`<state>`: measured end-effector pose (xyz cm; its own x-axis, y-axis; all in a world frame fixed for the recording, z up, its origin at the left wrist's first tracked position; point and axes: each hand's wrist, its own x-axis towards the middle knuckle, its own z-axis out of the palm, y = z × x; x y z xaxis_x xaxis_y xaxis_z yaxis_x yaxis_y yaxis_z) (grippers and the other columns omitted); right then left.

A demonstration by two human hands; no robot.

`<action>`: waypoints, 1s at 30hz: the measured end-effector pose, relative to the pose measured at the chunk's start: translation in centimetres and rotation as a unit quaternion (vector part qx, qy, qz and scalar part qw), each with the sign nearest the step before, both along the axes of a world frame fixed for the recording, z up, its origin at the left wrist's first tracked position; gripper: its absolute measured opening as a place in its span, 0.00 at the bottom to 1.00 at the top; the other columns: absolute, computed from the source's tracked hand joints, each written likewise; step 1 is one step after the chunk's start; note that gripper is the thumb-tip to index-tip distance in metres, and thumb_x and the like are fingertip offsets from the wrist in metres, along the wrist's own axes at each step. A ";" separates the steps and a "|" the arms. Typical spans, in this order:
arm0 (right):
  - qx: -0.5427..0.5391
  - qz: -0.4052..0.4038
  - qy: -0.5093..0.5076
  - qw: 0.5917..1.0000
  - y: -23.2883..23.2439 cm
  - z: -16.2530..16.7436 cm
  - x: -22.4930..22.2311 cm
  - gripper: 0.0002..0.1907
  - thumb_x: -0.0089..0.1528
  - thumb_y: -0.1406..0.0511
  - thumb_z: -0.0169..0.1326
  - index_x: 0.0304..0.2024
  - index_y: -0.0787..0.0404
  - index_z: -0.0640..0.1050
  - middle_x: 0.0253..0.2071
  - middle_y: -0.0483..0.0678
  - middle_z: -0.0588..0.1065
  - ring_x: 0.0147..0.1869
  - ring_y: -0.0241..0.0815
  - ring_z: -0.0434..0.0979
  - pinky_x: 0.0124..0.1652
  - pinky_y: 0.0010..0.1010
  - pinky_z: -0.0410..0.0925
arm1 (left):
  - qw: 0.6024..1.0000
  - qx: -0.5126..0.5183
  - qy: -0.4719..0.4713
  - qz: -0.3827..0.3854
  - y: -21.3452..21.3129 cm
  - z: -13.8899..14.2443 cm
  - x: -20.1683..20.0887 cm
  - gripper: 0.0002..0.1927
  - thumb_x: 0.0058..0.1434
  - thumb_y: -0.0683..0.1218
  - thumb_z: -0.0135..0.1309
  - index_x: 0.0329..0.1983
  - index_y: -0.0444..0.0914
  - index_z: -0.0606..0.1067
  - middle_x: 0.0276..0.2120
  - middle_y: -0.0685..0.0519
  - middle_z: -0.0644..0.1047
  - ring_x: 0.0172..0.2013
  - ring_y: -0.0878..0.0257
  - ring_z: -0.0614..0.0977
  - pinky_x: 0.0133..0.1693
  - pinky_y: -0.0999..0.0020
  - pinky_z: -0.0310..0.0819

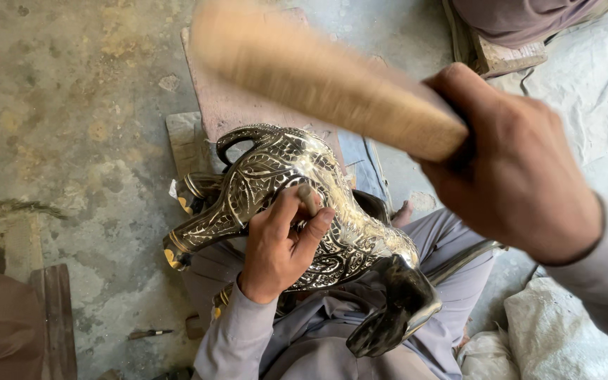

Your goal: The person sits on the floor holding a decorated brass animal figurine and hand-chisels its surface, using a small punch in one hand and a wooden mallet in the other to tap and refine the engraved patterns, repositioning the punch across different areas of the figurine.

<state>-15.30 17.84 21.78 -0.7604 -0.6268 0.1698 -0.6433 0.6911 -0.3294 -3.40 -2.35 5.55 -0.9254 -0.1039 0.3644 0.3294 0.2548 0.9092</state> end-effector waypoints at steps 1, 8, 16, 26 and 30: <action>0.031 0.005 0.042 0.999 0.1 -0.2 0.0 0.19 0.55 0.71 0.61 0.49 0.65 0.75 0.33 0.54 0.78 0.30 0.49 0.79 0.29 0.38 0.71 | 1.000 -0.002 -0.013 0.011 0.1 -0.1 0.1 0.10 0.72 0.45 0.56 0.47 0.34 0.70 0.34 0.53 0.78 0.32 0.67 0.81 0.31 0.71 0.75; -0.017 0.024 0.048 0.998 0.3 0.0 1.2 0.20 0.55 0.70 0.61 0.49 0.65 0.73 0.34 0.55 0.76 0.33 0.52 0.79 0.32 0.39 0.70 | 1.000 0.016 -0.003 0.022 0.3 -0.6 0.6 0.10 0.74 0.45 0.54 0.48 0.34 0.70 0.40 0.51 0.78 0.35 0.68 0.83 0.27 0.76 0.76; 0.127 0.054 0.151 0.979 -1.7 1.2 1.4 0.12 0.57 0.69 0.59 0.43 0.57 0.77 0.32 0.47 0.77 0.31 0.49 0.78 0.30 0.41 0.68 | 0.995 0.035 -0.068 0.070 1.1 -0.4 1.4 0.09 0.70 0.44 0.56 0.44 0.32 0.73 0.32 0.52 0.82 0.29 0.69 0.84 0.24 0.76 0.71; 0.274 0.035 0.220 0.936 -2.7 2.8 3.1 0.07 0.60 0.61 0.58 0.40 0.50 0.78 0.30 0.40 0.76 0.30 0.39 0.77 0.32 0.33 0.67 | 0.972 -0.046 -0.176 0.147 2.0 -3.8 3.5 0.10 0.66 0.45 0.60 0.43 0.32 0.78 0.25 0.47 0.79 0.23 0.58 0.80 0.27 0.65 0.71; 0.243 0.060 0.254 0.934 -3.8 4.3 3.8 0.08 0.58 0.61 0.61 0.39 0.49 0.77 0.31 0.39 0.74 0.38 0.39 0.79 0.40 0.33 0.68 | 0.973 -0.126 -0.018 0.194 2.9 -6.4 5.0 0.04 0.68 0.42 0.60 0.39 0.36 0.78 0.30 0.51 0.80 0.31 0.59 0.82 0.33 0.61 0.75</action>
<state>-11.45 14.02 26.10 -0.5791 -0.7990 0.1621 -0.7134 0.5929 0.3735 1.59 0.55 -0.80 -0.8470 -0.3595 0.3916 0.1328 0.5701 0.8108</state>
